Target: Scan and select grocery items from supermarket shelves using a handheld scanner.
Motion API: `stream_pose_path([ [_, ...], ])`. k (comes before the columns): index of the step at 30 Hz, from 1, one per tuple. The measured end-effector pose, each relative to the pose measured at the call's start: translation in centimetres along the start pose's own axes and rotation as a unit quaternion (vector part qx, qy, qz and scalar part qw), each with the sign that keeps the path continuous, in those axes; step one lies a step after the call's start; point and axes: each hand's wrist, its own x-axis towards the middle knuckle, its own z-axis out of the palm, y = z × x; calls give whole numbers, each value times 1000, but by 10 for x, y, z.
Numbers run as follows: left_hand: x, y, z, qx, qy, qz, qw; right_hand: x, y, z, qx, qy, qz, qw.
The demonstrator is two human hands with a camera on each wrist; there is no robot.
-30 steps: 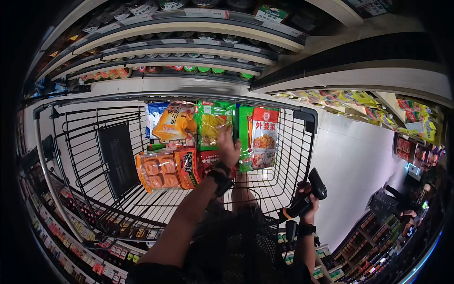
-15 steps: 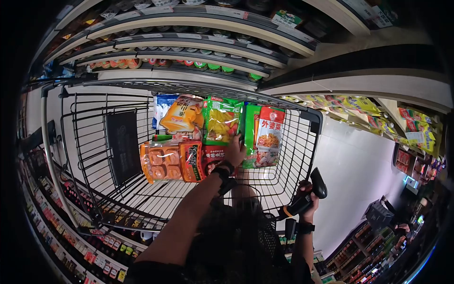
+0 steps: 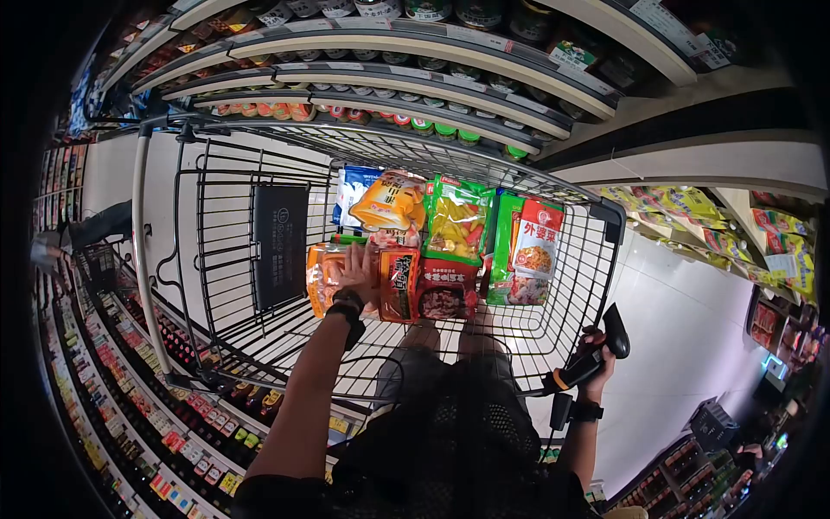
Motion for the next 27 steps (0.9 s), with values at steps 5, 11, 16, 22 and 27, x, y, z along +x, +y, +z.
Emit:
stream_pose_path([
  [5, 14, 3, 2, 66, -107, -22, 992, -1, -2, -1, 11, 10, 26, 1000],
  [11, 12, -17, 52, 91, -26, -16, 995, -2, -6, 4, 0, 30, 16, 999],
  [16, 10, -24, 58, 39, 4, -21, 999, -1, -4, 2, 0, 20, 11, 1000],
  [22, 3, -8, 24, 38, -79, -48, 995, 1, -1, -1, 23, 2, 14, 1000],
  [27, 1, 7, 9, 45, -8, -22, 999, 0, -4, 2, -1, 39, 23, 999],
])
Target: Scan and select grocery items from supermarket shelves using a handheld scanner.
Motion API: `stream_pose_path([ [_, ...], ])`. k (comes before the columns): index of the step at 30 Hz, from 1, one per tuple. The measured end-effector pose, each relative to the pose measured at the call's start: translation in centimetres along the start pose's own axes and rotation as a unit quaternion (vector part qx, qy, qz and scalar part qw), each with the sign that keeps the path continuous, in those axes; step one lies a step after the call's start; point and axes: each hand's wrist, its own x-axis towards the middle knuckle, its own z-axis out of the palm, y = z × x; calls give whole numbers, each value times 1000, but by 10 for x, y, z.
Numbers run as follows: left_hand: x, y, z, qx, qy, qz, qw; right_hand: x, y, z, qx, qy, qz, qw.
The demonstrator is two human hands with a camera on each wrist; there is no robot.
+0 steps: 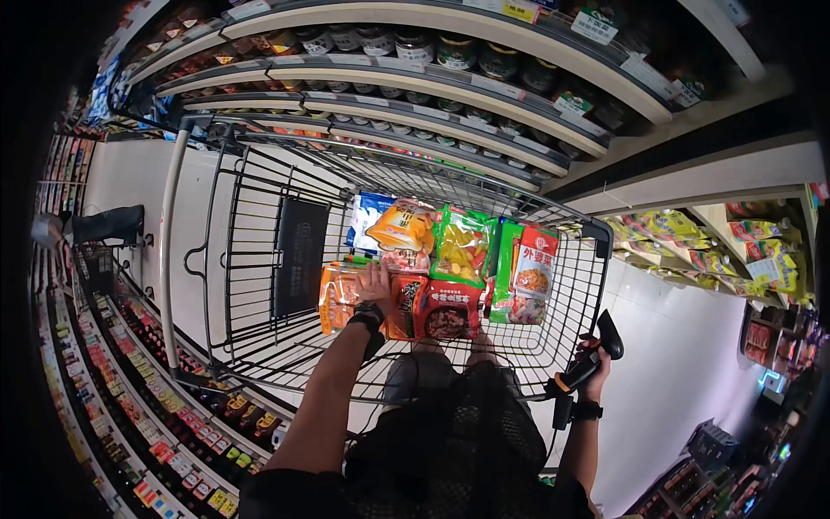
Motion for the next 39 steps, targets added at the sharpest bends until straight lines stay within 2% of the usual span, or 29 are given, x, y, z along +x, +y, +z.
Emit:
stream_pose_path([
  [2, 3, 4, -3, -131, -31, 11, 991, 4, 2, -1, -1, -6, -7, 1000],
  [3, -3, 9, -4, -154, 29, 37, 987, 5, 4, -3, 1, -28, -5, 1000],
  [4, -6, 11, -7, -157, 29, 42, 986, 6, 3, -7, 2, -48, -5, 999],
  [6, -12, 14, -15, -332, -65, 192, 921, 6, 4, -11, -8, -28, 14, 999],
  [7, -27, 20, -24, -373, 28, 280, 884, 7, 6, -13, -7, -29, 0, 1000],
  [10, -80, 32, -71, -352, -62, 312, 880, 8, 10, -13, -2, -30, -15, 999],
  [12, -103, 32, -74, -329, -96, 328, 880, 8, 11, -12, 9, -42, -27, 999],
  [13, -113, 30, -64, -273, -56, 339, 899, 7, 11, -12, 14, -42, -31, 999],
  [14, -112, 21, -49, -240, -43, 388, 889, 7, 10, -13, 17, -42, -20, 999],
  [18, -158, 4, -69, -169, -78, 314, 931, 6, 14, -16, 42, -48, -29, 998],
  [20, -180, -10, -51, -145, -74, 266, 950, 6, 17, -18, 51, -48, -38, 997],
  [22, -193, -16, -49, -180, -152, 204, 950, 6, 17, -21, 22, -51, -30, 998],
  [24, -213, -15, -60, -205, -122, 153, 959, 6, 17, -24, 30, -53, -10, 998],
  [25, -217, -17, -50, -201, -36, 160, 966, 8, 18, -25, 39, -54, -12, 998],
  [26, -221, -12, -52, -201, -34, 158, 966, 9, 20, -25, 49, -56, -13, 997],
  [28, -229, -2, -57, -172, 35, 102, 979, 10, 20, -25, 54, -68, -18, 996],
  [30, -228, 0, -56, -159, 47, 80, 983, 13, 21, -25, 59, -81, -16, 995],
  [32, -230, 4, -61, -144, 16, 40, 989, 13, 22, -27, 44, -75, -10, 996],
  [37, -230, 5, -60, -133, 66, 21, 989, 13, 26, -29, 13, -92, -44, 995],
  [39, -232, 6, -61, -135, 57, 21, 989, 10, 26, -30, 14, -83, -26, 996],
])
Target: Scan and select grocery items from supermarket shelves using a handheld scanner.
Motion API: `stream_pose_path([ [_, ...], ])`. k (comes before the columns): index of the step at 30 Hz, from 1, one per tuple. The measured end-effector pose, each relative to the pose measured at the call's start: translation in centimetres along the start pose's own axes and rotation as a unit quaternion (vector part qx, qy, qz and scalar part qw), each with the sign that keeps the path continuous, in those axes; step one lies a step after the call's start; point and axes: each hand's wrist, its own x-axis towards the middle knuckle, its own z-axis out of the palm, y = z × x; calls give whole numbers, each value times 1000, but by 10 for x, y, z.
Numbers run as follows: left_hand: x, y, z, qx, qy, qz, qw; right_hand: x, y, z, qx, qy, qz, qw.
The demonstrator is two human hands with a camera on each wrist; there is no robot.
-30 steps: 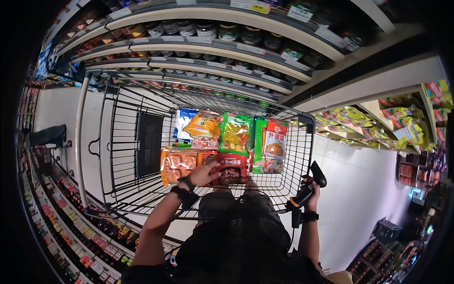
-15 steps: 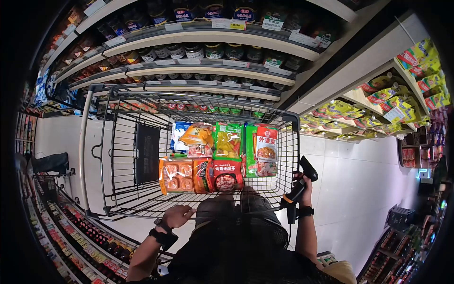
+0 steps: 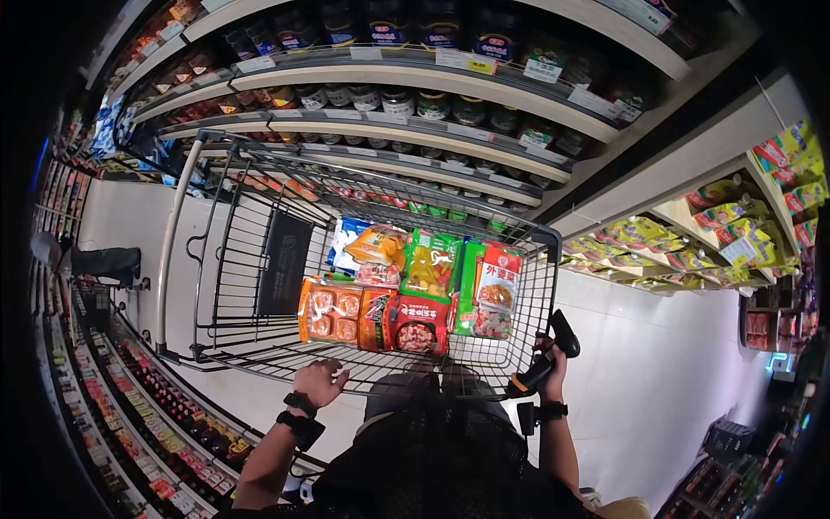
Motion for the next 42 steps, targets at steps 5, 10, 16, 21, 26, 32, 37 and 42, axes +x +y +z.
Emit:
stream_pose_path([
  [5, 1, 4, -6, 6, -38, 0, 999, -4, 3, -8, 5, -19, 20, 1000],
  [10, -2, -1, 0, -35, 97, 80, 992, -2, -4, -5, 14, -15, 31, 999],
  [16, -7, -2, 4, -20, 173, 114, 978, 2, -1, 2, 41, -14, 16, 999],
  [21, -5, -8, 6, -16, 198, 114, 973, 7, 1, 6, 20, -4, 31, 999],
  [26, -1, -19, 6, -28, 198, 106, 974, 15, 7, 21, -13, 6, -4, 1000],
  [32, -5, -45, -2, -20, 156, 130, 979, 14, 2, 47, -80, 30, 30, 996],
  [37, 2, -61, -4, -35, 164, 168, 972, 18, 3, 59, -70, 37, 40, 996],
  [42, 14, -69, -23, -73, 173, 132, 973, 31, 12, 77, -79, 52, 83, 992],
])
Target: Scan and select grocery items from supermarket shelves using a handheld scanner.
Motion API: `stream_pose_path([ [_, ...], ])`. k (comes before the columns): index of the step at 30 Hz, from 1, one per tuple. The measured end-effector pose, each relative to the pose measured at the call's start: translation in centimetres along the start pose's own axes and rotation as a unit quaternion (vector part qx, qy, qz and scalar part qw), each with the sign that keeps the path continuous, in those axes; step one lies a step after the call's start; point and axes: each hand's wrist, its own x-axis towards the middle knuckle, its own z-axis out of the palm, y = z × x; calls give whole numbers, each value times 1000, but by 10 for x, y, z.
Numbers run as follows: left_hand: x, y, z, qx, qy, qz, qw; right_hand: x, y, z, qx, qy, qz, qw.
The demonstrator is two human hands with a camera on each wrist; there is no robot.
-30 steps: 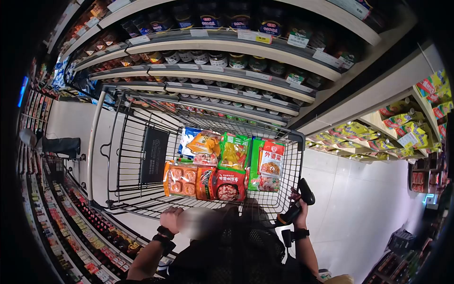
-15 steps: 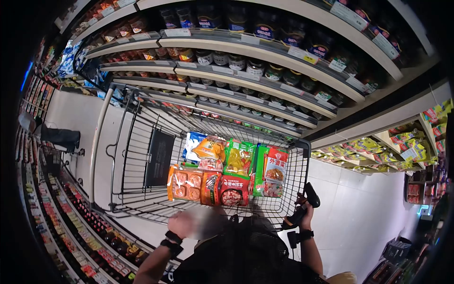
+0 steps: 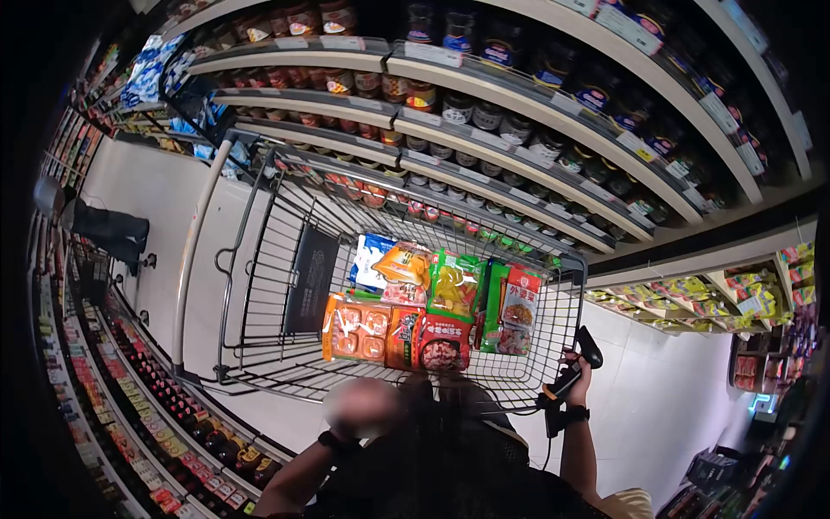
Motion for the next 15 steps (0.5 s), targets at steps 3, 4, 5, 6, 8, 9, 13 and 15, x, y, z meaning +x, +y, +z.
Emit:
stream_pose_path([
  [3, 2, -12, -8, 4, -2, -54, 999, 3, 6, 13, 9, -14, 2, 1000],
  [4, 6, -20, -11, 1, 11, -57, 998, 7, 8, 23, 17, -26, 2, 1000],
  [5, 7, -27, -14, -4, 20, -60, 998, 7, 10, 32, 28, -35, 7, 999],
  [6, 7, -36, -16, 3, 18, -62, 998, 5, 11, 42, 42, -34, 7, 999],
  [8, 5, -48, -20, 12, 21, -68, 997, -2, 7, 62, 56, -56, -9, 997],
  [9, 3, -56, -22, 11, 26, -69, 997, -3, 15, 70, 76, -51, -26, 995],
  [13, 4, -75, -37, 18, 1, -92, 996, -7, 26, 95, 98, -72, -58, 991],
  [15, 5, -89, -39, 8, -26, -103, 994, -9, 30, 104, 101, -79, -63, 990],
])
